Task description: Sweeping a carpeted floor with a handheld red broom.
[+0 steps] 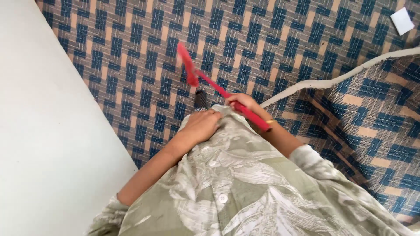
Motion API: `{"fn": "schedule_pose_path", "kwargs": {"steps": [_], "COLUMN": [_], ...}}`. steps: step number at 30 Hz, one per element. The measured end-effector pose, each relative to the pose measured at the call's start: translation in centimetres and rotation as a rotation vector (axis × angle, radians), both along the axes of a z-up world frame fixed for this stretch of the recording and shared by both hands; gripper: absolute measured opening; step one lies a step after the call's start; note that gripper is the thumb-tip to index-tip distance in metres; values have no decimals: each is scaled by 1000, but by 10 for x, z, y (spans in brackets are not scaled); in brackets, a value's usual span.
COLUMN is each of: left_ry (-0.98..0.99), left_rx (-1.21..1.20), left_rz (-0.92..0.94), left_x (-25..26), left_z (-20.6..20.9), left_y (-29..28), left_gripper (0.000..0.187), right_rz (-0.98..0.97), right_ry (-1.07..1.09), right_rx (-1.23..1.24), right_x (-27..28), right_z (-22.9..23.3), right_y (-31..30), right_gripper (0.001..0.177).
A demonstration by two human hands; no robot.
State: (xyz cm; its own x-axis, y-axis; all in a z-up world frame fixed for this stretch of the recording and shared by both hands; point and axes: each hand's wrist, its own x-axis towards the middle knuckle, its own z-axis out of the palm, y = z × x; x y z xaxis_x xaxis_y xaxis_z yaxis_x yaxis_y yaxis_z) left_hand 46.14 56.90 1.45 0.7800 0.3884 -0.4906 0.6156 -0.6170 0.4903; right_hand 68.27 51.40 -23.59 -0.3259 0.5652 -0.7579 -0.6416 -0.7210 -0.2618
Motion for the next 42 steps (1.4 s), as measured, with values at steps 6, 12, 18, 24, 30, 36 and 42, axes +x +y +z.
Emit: {"fn": "schedule_pose_path", "kwargs": {"steps": [6,12,18,24,30,36,42], "left_ry": [-193,-218,-111,-229,-211,-209,-61], "left_rx": [-133,-97,-170,-79,-45,-57,-78], "left_rz": [-34,-130,-210,-261,-215,-155,-200], "left_x": [36,60,79,118,188,261,310], "left_z": [-8,-12,-7,-26,-24,-9,-9], "left_y": [50,108,137,145,138,128,108], "left_gripper": [31,37,32,26,30,29,28], "right_rz": [31,-466,-539,-310,20,-149,-451], "right_ry": [-531,-603,-625,-449,-112,-568,-831], "right_rx": [-83,-223,-212,-209,86,-40,-159], "right_x": [82,165,185,99,160,271,397], "right_z": [71,24,-25,-94,-50,60,44], "right_y": [-4,-9,20,39,77,51,-21], "right_gripper": [46,21,12,11,10,41,31]}}
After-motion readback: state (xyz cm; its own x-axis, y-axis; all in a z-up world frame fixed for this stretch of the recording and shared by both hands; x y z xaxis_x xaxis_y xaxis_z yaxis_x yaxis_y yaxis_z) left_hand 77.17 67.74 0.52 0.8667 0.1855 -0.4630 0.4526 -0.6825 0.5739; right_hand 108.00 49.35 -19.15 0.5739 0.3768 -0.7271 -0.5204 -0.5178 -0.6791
